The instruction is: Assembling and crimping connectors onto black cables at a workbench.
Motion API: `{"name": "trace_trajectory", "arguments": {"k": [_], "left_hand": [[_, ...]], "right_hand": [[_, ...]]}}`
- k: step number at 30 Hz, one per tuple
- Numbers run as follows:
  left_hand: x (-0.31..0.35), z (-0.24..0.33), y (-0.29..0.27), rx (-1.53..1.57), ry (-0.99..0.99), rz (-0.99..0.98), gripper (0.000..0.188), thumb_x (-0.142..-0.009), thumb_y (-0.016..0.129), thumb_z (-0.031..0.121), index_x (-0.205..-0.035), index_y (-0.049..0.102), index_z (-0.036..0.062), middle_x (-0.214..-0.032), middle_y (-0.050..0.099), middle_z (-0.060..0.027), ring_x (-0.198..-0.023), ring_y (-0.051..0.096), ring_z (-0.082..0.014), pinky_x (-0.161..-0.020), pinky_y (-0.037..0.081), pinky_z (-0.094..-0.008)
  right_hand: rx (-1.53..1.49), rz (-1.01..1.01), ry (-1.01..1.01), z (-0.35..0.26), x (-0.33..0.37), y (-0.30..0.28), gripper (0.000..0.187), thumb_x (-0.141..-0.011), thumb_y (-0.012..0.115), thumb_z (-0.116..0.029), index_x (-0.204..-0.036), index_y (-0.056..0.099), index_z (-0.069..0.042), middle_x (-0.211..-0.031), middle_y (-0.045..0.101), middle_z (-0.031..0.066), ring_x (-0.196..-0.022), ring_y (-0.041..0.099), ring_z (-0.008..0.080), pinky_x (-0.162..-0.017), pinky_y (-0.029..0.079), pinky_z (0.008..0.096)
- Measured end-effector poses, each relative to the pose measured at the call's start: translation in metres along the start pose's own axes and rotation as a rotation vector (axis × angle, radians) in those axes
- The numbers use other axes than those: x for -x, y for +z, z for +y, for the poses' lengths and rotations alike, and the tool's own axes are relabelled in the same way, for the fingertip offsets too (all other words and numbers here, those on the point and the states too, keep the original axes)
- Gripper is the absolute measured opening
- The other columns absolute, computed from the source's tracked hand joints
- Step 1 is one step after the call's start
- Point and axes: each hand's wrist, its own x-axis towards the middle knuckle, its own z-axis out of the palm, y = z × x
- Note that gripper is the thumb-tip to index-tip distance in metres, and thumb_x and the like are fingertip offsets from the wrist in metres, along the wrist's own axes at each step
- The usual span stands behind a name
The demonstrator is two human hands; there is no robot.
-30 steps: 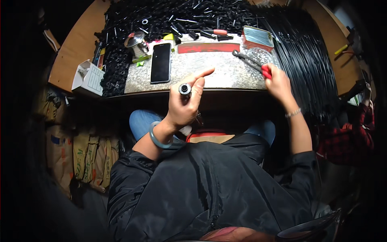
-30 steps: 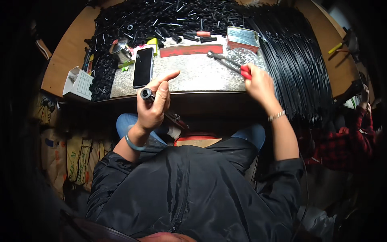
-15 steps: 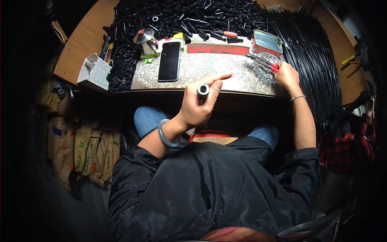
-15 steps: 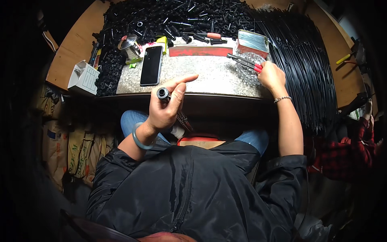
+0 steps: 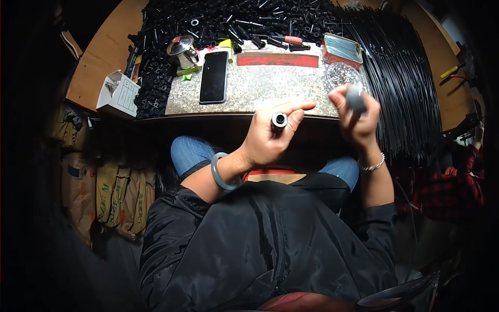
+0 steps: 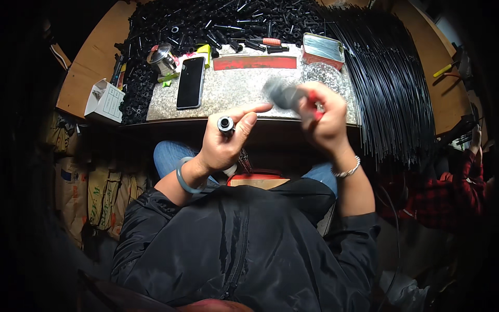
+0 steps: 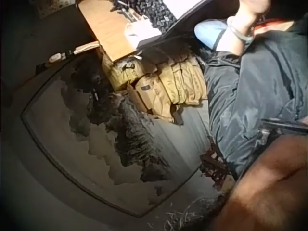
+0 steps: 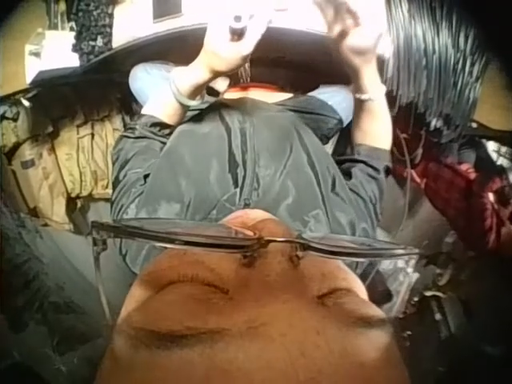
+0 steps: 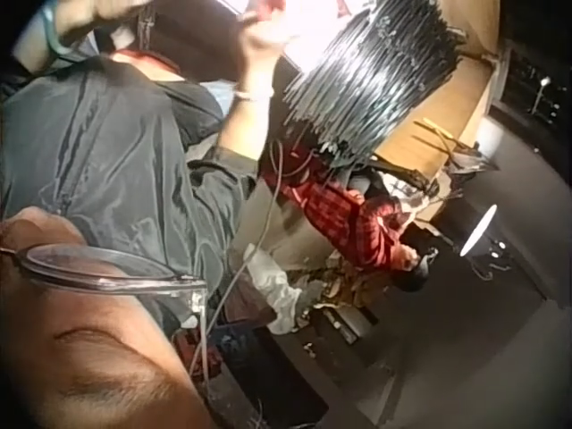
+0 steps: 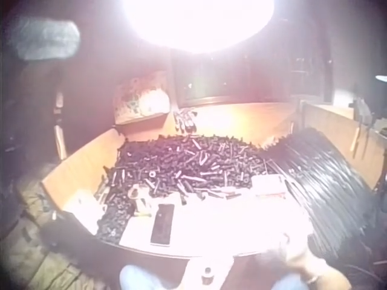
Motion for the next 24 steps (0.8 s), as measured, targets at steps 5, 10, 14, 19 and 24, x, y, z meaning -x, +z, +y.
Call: {"name": "trace_trajectory", "arguments": {"k": [5,10,14,19,24], "left_hand": [[0.003,0.010,0.003,0.156,-0.145,-0.051,0.017,-0.089,0.052,0.005,-0.098,0.063,-0.0038,-0.087,0.067,-0.0127,-0.077,0.062,-0.0146,-0.068,0.047,-0.0245],[0.006,0.019,-0.003,0.083,-0.101,-0.082,0.022,-0.093,0.046,0.007,-0.099,0.062,-0.0069,-0.089,0.066,-0.0090,-0.081,0.060,-0.0117,-0.074,0.047,-0.0234],[0.007,0.022,-0.006,0.112,-0.151,-0.080,0.021,-0.093,0.046,0.007,-0.099,0.062,-0.0068,-0.088,0.066,-0.0091,-0.082,0.059,-0.0112,-0.075,0.046,-0.0230],[0.011,0.022,-0.006,0.059,-0.160,-0.048,0.022,-0.094,0.047,0.009,-0.099,0.062,-0.0061,-0.088,0.065,-0.0072,-0.082,0.058,-0.0102,-0.075,0.045,-0.0223],[0.006,0.022,-0.003,0.115,-0.150,-0.009,0.017,-0.091,0.051,0.006,-0.096,0.064,-0.0034,-0.075,0.063,-0.0071,-0.068,0.057,-0.0088,-0.061,0.046,-0.0221]], "right_hand": [[0.029,-0.017,-0.406,-0.026,0.005,0.017,0.014,-0.073,0.072,-0.004,-0.081,0.060,-0.001,-0.065,0.056,0.0066,-0.051,0.045,0.0171,-0.047,0.033,0.0283],[0.289,0.132,-0.734,-0.025,0.005,0.022,0.022,-0.074,0.072,-0.008,-0.090,0.059,-0.001,-0.065,0.055,0.0044,-0.051,0.048,0.0182,-0.050,0.037,0.0312],[0.217,0.128,-0.678,-0.021,0.010,0.028,0.023,-0.070,0.073,-0.010,-0.090,0.063,-0.003,-0.068,0.059,0.0040,-0.054,0.051,0.0183,-0.051,0.038,0.0298],[-0.206,0.192,-0.196,-0.031,0.028,0.048,0.008,-0.082,0.065,-0.005,-0.088,0.061,-0.001,-0.065,0.057,0.0061,-0.055,0.048,0.0108,-0.050,0.036,0.0221],[-1.186,0.137,0.360,-0.038,0.037,0.053,0.014,-0.091,0.054,-0.013,-0.090,0.058,0.001,-0.062,0.050,0.0016,-0.056,0.047,0.0091,-0.056,0.041,0.0241]]}}
